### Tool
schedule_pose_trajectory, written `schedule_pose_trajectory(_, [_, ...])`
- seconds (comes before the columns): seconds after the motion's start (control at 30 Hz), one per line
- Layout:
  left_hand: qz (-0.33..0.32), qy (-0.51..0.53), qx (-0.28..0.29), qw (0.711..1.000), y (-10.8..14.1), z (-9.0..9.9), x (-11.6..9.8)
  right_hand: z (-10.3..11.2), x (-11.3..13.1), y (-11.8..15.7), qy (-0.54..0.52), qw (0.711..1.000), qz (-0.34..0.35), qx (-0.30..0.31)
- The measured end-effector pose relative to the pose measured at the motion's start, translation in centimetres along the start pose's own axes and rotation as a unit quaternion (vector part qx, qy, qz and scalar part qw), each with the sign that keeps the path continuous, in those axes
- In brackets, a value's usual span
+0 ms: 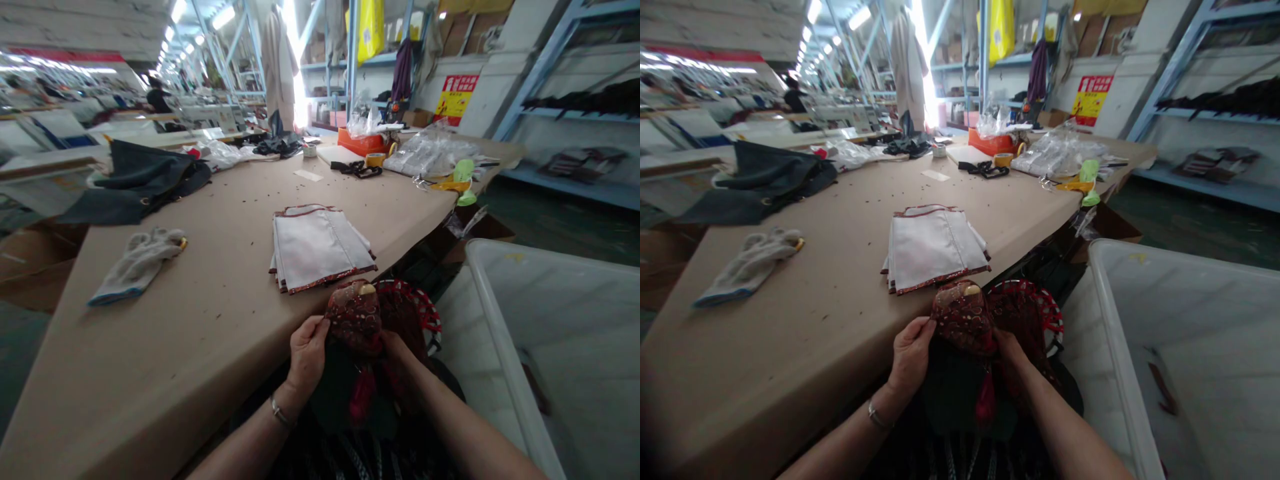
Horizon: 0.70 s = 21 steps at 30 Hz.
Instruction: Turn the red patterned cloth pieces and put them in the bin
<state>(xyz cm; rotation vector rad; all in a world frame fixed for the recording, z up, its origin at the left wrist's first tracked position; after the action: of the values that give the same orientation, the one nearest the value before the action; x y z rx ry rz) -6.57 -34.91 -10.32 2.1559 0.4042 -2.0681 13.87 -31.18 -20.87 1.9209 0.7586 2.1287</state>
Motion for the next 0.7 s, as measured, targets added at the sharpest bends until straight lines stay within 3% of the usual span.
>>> schedule_pose_trajectory(0.13, [-0.030,-0.016,-0.027,0.999,0.5,0.3,-2.5,1.4,0.5,0.3,0.065,0.994,0.043,-0.082])
schedule_pose_trajectory(0.23, [-0.104,-0.028,-0.016,0.994,-0.7,-0.8,-5.5,1.8,3.8,1.6,0.085,0.981,0.143,-0.100])
schedule_pose_trajectory(0.3, [-0.125,-0.037,0.000,0.991,-1.4,-1.3,-6.0,1.7,6.5,2.5,0.097,0.963,0.238,-0.079])
schedule_pose_trajectory(0.4, [-0.043,-0.068,0.033,0.996,-1.4,-0.7,-3.1,1.4,9.4,3.1,0.107,0.940,0.320,-0.042])
schedule_pose_trajectory(0.47, [0.042,-0.093,0.016,0.995,-0.6,0.4,0.1,1.4,9.7,3.1,0.120,0.943,0.309,-0.003])
schedule_pose_trajectory(0.53, [0.074,-0.097,-0.005,0.992,0.4,1.6,2.3,1.4,9.2,2.9,0.141,0.949,0.278,0.038])
schedule_pose_trajectory(0.6, [0.075,-0.068,-0.001,0.995,1.0,2.1,2.7,1.3,8.4,2.8,0.155,0.954,0.249,0.066])
schedule_pose_trajectory(0.7, [0.044,0.001,0.043,0.998,0.8,1.1,0.0,0.9,8.4,2.7,0.104,0.958,0.249,0.097])
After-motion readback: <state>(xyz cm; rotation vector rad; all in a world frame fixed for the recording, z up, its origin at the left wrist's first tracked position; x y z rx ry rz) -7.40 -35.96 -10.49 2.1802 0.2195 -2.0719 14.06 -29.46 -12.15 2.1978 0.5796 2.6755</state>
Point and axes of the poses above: each hand's wrist, its own y-axis away from the middle knuckle, its own z-axis out of the back of the hand, x = y × z, the point moved 1 cm from there along -y, towards the middle knuckle, and after that the axes turned 7 degrees about x, right-handed, at the moved point
